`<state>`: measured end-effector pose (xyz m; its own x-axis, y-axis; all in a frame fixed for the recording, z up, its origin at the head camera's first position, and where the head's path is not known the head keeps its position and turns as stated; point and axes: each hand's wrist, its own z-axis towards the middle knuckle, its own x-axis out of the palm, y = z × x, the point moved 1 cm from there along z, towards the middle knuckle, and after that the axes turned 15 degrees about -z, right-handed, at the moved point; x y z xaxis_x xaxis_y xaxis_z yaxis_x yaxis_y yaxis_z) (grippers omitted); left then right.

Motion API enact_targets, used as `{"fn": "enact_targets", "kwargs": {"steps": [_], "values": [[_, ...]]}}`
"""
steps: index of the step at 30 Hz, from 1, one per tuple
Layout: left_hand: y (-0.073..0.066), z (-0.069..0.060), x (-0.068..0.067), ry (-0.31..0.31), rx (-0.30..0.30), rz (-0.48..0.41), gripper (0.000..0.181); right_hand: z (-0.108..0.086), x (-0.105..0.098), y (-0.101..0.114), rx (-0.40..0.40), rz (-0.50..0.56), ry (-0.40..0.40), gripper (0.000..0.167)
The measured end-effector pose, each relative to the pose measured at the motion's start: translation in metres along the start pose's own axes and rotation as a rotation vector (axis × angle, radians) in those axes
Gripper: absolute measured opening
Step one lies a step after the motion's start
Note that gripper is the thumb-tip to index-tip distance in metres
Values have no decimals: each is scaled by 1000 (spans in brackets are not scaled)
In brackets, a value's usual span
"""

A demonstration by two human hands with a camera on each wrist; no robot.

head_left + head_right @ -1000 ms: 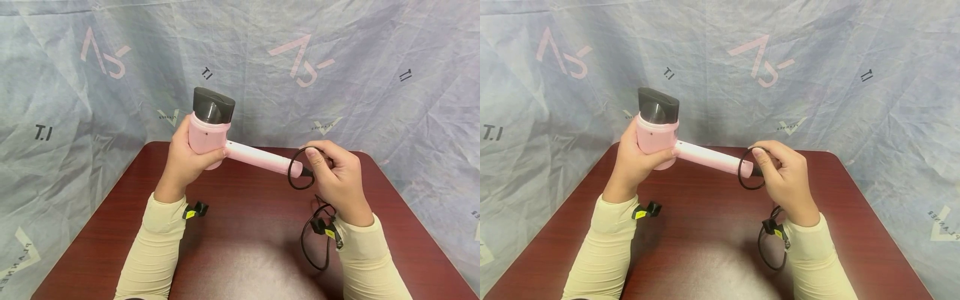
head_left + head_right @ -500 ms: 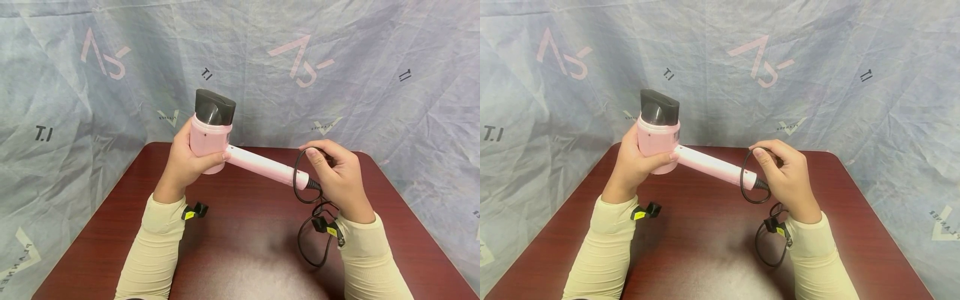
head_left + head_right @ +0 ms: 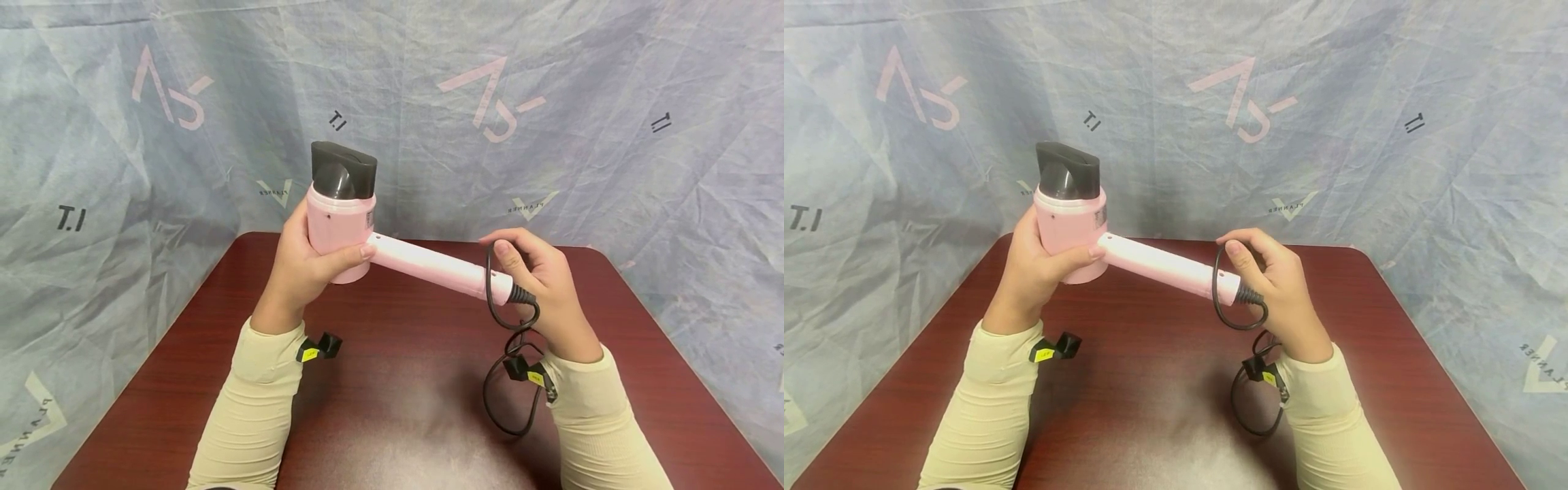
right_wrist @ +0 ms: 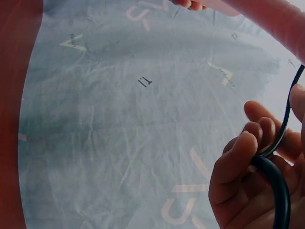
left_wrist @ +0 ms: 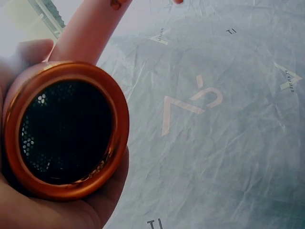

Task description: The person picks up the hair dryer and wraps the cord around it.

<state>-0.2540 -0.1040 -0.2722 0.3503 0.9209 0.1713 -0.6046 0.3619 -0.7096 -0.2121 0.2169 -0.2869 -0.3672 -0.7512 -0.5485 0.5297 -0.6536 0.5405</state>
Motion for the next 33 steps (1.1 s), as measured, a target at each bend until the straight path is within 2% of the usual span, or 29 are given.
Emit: {"fn": "enact_targets", "kwargs": {"steps": [7,13,15,17,21,24,29,33], "values": [[1,1,2,-50,31,-30,66,-1,7,-2,16,-71,50,28],[1,0,3,-107,73,-62,67,-4,12,0,48,-25,142,17],[1,0,3,-120,80,-76,68,-6,15,0,65,-12,184,24],[2,0,3,-131,83,-87,68,-6,18,0,54,13,215,32],[2,0,3,-148,89,-87,67,-4,23,1,-23,20,232,24],[3,-1,3,-157,100,-79,66,-4,24,2,-53,-20,235,20],[4,0,3,-174,122,-68,67,-5,25,5,-11,-122,287,24],[3,2,4,-189,133,-70,69,-4,26,6,-6,-148,304,25]]}}
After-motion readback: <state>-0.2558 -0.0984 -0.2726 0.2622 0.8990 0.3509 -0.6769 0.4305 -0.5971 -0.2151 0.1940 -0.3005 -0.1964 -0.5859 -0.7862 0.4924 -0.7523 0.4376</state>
